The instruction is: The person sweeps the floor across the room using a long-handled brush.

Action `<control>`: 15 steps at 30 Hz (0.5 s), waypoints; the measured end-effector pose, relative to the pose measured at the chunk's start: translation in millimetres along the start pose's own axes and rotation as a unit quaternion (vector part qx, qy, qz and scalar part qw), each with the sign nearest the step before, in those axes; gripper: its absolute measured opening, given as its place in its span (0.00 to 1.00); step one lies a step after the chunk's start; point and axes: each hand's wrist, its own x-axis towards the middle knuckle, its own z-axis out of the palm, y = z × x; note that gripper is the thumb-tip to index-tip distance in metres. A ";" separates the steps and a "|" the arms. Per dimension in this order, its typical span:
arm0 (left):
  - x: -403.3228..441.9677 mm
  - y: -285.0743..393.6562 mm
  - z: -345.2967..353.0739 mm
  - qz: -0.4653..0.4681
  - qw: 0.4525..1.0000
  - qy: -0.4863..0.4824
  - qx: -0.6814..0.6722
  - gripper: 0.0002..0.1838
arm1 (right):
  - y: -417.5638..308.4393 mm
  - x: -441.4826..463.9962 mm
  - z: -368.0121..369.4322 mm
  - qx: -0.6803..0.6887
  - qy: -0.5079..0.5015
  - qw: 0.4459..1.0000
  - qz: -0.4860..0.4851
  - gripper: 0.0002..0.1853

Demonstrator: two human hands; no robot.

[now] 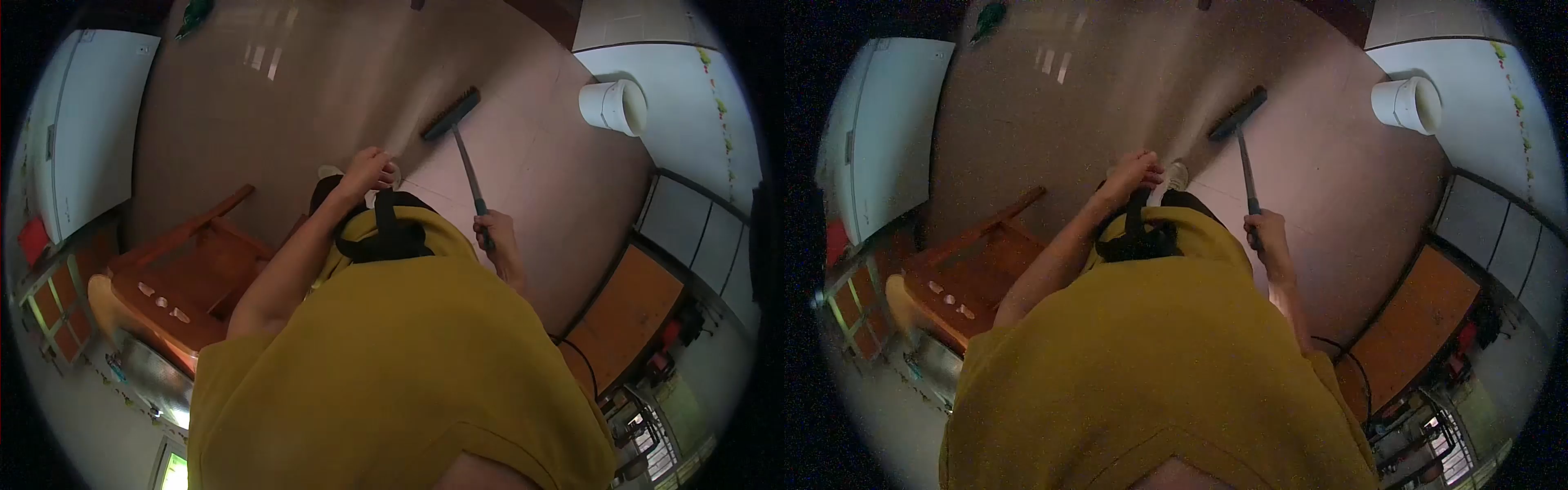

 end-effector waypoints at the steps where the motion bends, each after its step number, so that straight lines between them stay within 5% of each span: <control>1: -1.2 -1.8 -2.4 0.001 1.000 0.010 -0.007 0.21 | -2.9 1.5 10.2 -0.033 -0.014 0.999 -0.013 0.06; 8: -7.3 -8.1 -32.0 0.027 0.997 0.025 -0.067 0.20 | -71.0 5.8 75.0 -0.124 -0.145 0.978 -0.088 0.06; 15: -6.2 10.1 -98.4 0.039 0.983 0.057 -0.170 0.24 | -128.5 16.4 214.4 -0.304 -0.245 0.910 -0.140 0.05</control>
